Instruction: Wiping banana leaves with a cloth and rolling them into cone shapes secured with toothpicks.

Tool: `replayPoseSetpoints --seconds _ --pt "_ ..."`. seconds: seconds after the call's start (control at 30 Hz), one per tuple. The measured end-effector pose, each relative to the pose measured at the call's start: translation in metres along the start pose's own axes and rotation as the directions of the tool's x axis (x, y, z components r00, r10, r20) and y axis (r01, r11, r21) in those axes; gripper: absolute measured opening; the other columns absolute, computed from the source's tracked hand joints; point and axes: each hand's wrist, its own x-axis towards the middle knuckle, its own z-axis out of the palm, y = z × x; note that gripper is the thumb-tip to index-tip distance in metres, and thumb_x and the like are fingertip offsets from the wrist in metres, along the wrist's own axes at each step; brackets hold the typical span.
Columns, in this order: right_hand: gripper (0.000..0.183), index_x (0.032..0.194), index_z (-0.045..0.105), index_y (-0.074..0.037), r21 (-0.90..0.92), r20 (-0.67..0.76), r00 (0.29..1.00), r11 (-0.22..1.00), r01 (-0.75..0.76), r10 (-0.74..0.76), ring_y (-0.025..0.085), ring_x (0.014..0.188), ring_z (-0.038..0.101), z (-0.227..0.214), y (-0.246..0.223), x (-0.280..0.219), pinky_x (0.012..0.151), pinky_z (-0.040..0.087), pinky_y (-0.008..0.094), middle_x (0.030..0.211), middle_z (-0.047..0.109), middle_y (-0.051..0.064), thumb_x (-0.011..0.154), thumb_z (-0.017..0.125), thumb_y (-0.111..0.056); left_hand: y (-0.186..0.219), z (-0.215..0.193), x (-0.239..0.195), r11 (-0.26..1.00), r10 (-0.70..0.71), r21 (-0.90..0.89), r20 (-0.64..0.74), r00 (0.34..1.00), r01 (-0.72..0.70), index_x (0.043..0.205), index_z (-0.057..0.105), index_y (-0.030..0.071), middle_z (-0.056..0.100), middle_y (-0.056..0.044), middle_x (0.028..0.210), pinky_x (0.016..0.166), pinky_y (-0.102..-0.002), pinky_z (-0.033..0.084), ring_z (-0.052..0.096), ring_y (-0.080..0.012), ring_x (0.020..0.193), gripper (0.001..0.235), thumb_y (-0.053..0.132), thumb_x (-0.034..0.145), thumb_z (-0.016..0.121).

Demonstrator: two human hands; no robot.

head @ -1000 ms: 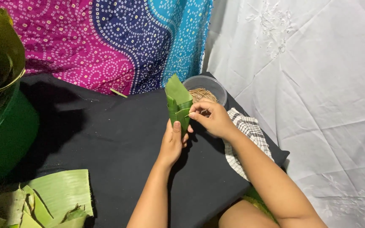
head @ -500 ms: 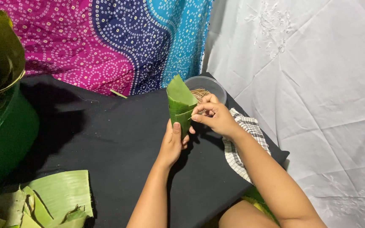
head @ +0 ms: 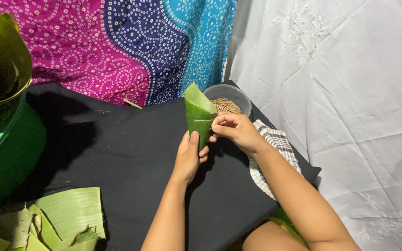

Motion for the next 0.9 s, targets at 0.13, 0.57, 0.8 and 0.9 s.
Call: replayPoseSetpoints --seconds 0.13,0.57,0.8,0.9 --pt "0.012 0.099 0.071 0.008 0.053 -0.038 0.997 0.997 -0.059 0.061 0.015 0.080 0.069 -0.003 0.009 0.004 0.074 0.065 0.029 0.092 0.063 0.008 0.090 0.075 0.000 0.003 -0.004 0.000 1.000 -0.029 -0.007 0.006 1.000 0.030 0.140 0.045 0.006 0.065 -0.017 0.097 0.044 -0.016 0.033 0.040 -0.0061 0.057 0.045 0.038 0.111 0.033" --pt "0.011 0.096 0.072 0.010 0.149 -0.041 0.993 0.984 -0.099 0.106 0.017 0.067 0.061 0.004 0.018 0.001 0.062 0.059 0.027 0.084 0.049 0.005 0.089 0.076 0.003 0.002 -0.001 -0.004 0.992 -0.096 -0.079 0.044 0.994 0.099 0.137 0.046 0.009 0.064 -0.016 0.105 0.043 -0.016 0.035 0.040 -0.0061 0.057 0.040 0.037 0.111 0.036" --pt "0.006 0.094 0.073 0.009 0.167 -0.034 0.997 0.984 -0.061 0.067 0.021 0.061 0.065 0.006 0.020 0.000 0.058 0.058 0.027 0.083 0.048 0.006 0.089 0.074 0.005 -0.006 -0.007 -0.002 0.982 -0.112 -0.150 0.050 0.992 0.118 0.137 0.048 0.009 0.062 -0.015 0.103 0.043 -0.016 0.035 0.040 -0.0066 0.057 0.037 0.034 0.111 0.037" --pt "0.008 0.095 0.074 0.010 0.149 -0.033 0.997 0.987 -0.057 0.063 0.021 0.061 0.065 0.007 0.016 -0.002 0.058 0.058 0.028 0.084 0.047 0.006 0.088 0.074 0.006 0.002 -0.003 -0.004 0.978 -0.118 -0.168 0.054 0.992 0.126 0.138 0.047 0.008 0.061 -0.016 0.104 0.042 -0.016 0.035 0.039 -0.0071 0.057 0.037 0.032 0.111 0.037"
